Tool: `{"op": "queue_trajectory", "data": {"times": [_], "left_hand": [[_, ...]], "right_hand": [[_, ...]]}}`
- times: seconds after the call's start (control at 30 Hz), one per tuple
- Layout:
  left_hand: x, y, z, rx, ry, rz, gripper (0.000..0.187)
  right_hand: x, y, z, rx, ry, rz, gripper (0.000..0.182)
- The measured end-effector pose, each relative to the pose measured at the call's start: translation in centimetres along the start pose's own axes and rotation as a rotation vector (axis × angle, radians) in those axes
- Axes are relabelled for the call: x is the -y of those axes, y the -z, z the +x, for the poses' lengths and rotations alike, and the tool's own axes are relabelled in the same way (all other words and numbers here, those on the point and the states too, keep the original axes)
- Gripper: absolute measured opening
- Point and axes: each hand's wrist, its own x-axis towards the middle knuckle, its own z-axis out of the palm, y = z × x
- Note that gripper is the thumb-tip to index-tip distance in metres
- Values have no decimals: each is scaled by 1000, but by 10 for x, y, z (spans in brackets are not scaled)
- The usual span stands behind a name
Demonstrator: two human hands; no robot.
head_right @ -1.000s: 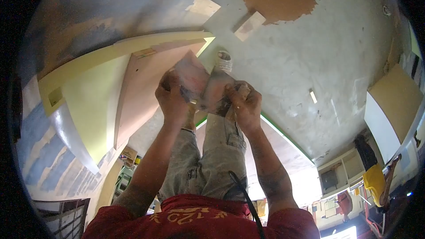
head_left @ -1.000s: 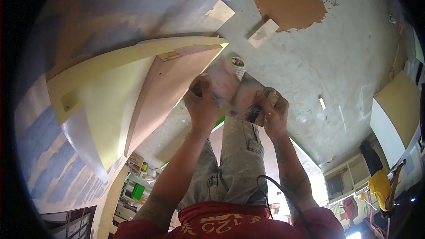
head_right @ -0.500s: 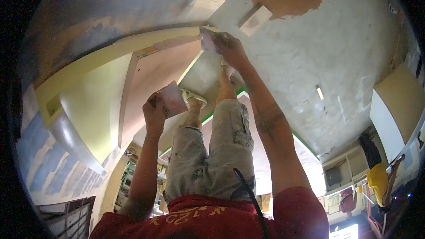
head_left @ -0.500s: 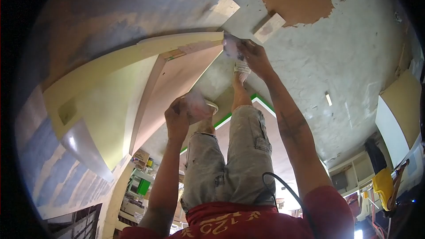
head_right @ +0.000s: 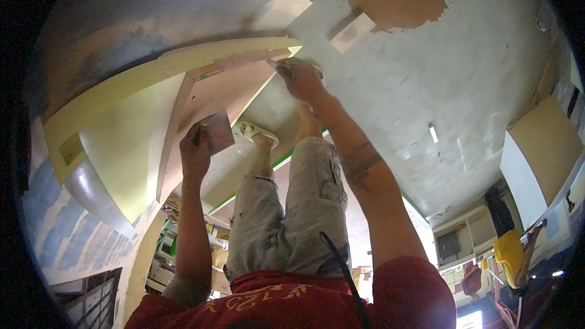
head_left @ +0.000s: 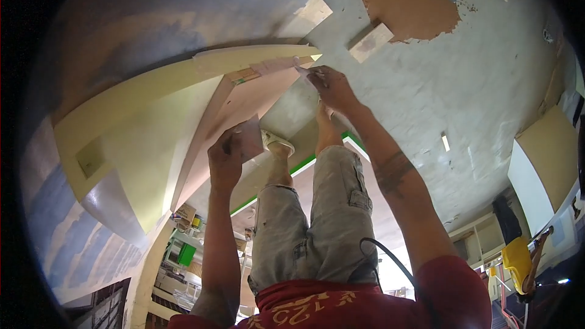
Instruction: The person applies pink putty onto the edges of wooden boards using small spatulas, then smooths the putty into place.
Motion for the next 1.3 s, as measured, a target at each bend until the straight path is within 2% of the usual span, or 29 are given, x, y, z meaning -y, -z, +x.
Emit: {"op": "queue_trajectory", "data": {"times": [0.07,0.1,0.2,0.23,0.3,0.4,0.43,0.53,0.63,0.7,0.77,0.87,0.9,1.0,1.2,1.3], "left_hand": [[-3,2,7,35,-200,102,25],[-8,3,11,53,-300,156,25],[-19,12,21,148,-307,387,25],[-28,13,18,170,-242,402,25],[-20,12,20,191,-237,333,25],[-15,12,22,206,-225,284,25],[-16,11,22,204,-222,273,25],[-25,12,22,201,-223,300,26],[-29,13,21,202,-173,316,26],[-30,14,21,188,-200,304,26],[-29,15,20,172,-228,307,26],[-26,14,20,149,-264,310,26],[-26,14,19,139,-268,292,25],[-23,13,19,134,-266,273,25],[-26,13,20,124,-287,342,23],[-23,13,19,98,-327,308,22]], "right_hand": [[-13,14,13,27,-27,-56,27],[-18,21,24,86,-146,10,31],[-51,8,64,199,-157,-12,35],[-54,5,71,261,-139,-43,36],[-42,6,89,381,-105,-103,38],[-58,-14,106,442,-88,-57,39],[-62,-14,108,503,-181,13,40],[-45,-3,111,576,-237,136,37],[-9,18,112,628,-61,48,34],[1,21,111,594,117,-8,33],[18,26,106,595,127,1,34],[57,38,101,650,-193,120,39],[71,46,95,565,17,164,40],[92,52,93,684,-219,392,41],[148,100,76,699,-71,275,33],[143,106,65,555,-220,401,29]]}}
